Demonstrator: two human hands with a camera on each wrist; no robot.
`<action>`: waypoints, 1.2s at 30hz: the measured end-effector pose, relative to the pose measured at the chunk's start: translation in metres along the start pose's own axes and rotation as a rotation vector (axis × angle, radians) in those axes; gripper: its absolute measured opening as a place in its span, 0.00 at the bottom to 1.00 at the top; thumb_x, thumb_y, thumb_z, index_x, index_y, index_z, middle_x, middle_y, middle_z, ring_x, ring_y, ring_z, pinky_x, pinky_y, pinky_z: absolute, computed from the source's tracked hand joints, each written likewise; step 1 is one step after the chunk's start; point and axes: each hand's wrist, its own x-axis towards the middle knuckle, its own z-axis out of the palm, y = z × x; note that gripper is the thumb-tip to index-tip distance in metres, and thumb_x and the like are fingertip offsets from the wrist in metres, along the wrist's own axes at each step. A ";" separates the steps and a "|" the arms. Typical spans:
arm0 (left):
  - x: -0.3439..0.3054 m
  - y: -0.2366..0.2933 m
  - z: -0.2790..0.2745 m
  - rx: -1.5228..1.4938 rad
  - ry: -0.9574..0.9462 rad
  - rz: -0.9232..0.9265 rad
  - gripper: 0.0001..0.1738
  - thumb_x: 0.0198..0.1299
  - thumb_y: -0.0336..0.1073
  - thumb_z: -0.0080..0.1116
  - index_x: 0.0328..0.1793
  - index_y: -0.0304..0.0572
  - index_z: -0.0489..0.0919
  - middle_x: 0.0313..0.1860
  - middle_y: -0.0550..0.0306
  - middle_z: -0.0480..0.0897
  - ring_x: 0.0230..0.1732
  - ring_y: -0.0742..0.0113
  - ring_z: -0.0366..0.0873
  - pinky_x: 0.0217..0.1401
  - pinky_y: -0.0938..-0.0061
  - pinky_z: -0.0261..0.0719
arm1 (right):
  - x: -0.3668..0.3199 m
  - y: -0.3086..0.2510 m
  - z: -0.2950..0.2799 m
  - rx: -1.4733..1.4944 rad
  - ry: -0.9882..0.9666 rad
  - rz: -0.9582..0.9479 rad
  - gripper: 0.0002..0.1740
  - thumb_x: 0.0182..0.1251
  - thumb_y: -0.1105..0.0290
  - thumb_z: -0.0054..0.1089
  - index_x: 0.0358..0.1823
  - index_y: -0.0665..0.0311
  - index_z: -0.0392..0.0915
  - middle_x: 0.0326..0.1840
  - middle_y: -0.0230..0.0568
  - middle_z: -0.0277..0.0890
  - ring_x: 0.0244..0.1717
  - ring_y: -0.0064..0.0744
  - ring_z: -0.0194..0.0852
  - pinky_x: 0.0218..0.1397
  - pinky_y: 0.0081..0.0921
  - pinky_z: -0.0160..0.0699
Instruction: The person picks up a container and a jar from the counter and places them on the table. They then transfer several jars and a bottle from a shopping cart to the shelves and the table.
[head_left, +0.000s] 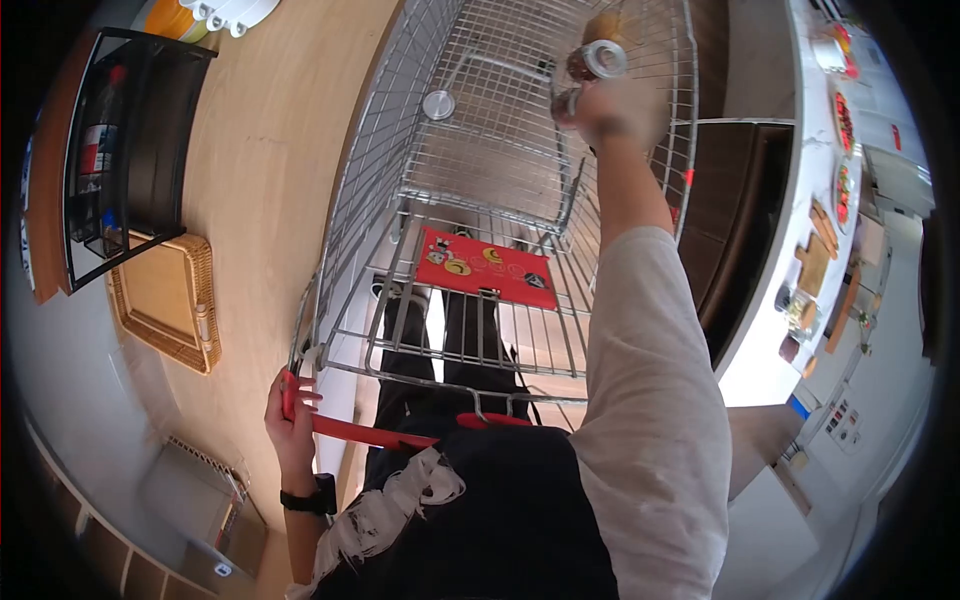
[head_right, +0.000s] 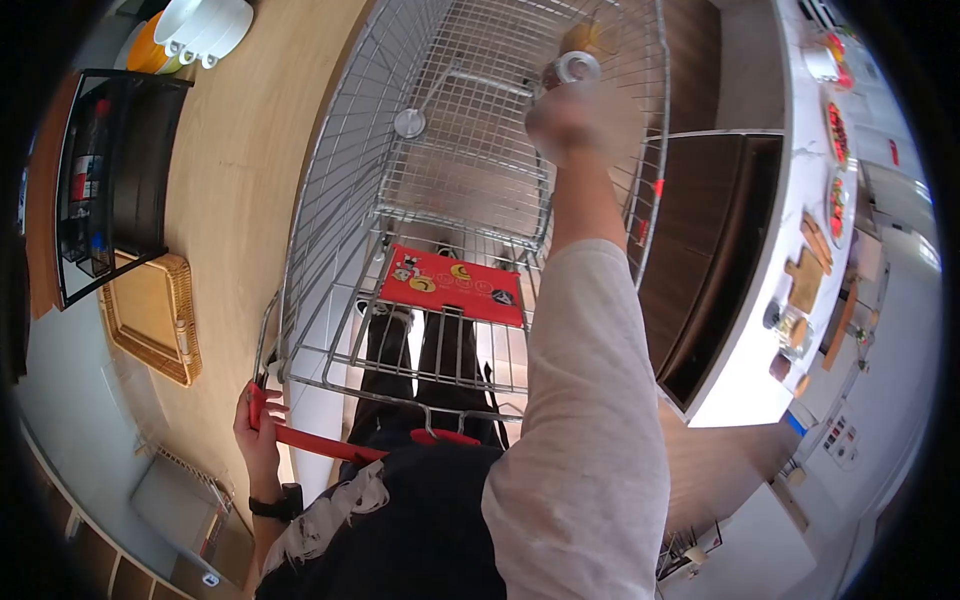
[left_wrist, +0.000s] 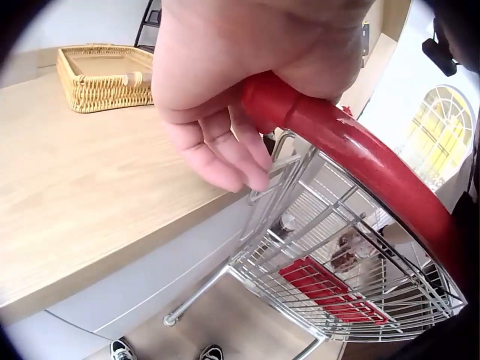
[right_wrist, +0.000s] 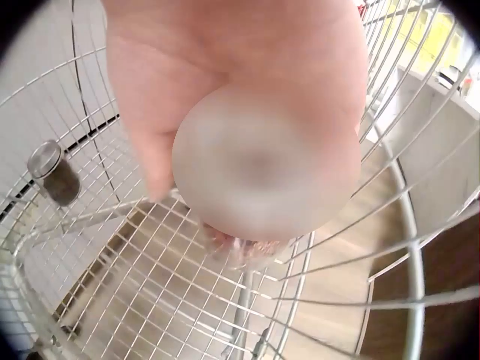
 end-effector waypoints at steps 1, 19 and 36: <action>-0.001 0.002 0.000 0.017 0.014 -0.010 0.32 0.64 0.18 0.41 0.77 0.33 0.67 0.53 0.49 0.84 0.43 0.65 0.85 0.44 0.75 0.83 | 0.011 0.000 0.018 -0.014 0.036 0.044 0.61 0.48 0.42 0.78 0.81 0.48 0.53 0.77 0.57 0.56 0.70 0.68 0.66 0.67 0.55 0.76; 0.018 0.005 0.009 0.004 -0.058 0.144 0.29 0.66 0.22 0.47 0.75 0.34 0.69 0.51 0.52 0.84 0.45 0.68 0.83 0.51 0.74 0.83 | -0.162 -0.017 -0.099 0.101 0.268 -0.379 0.54 0.42 0.56 0.80 0.75 0.46 0.63 0.63 0.53 0.69 0.64 0.62 0.72 0.62 0.54 0.77; -0.058 0.174 -0.019 0.315 0.116 1.121 0.56 0.50 0.45 0.80 0.82 0.39 0.60 0.69 0.40 0.73 0.66 0.48 0.76 0.62 0.54 0.79 | -0.529 -0.128 -0.346 0.243 0.590 -1.043 0.52 0.44 0.69 0.75 0.76 0.56 0.62 0.68 0.48 0.71 0.69 0.51 0.71 0.73 0.41 0.70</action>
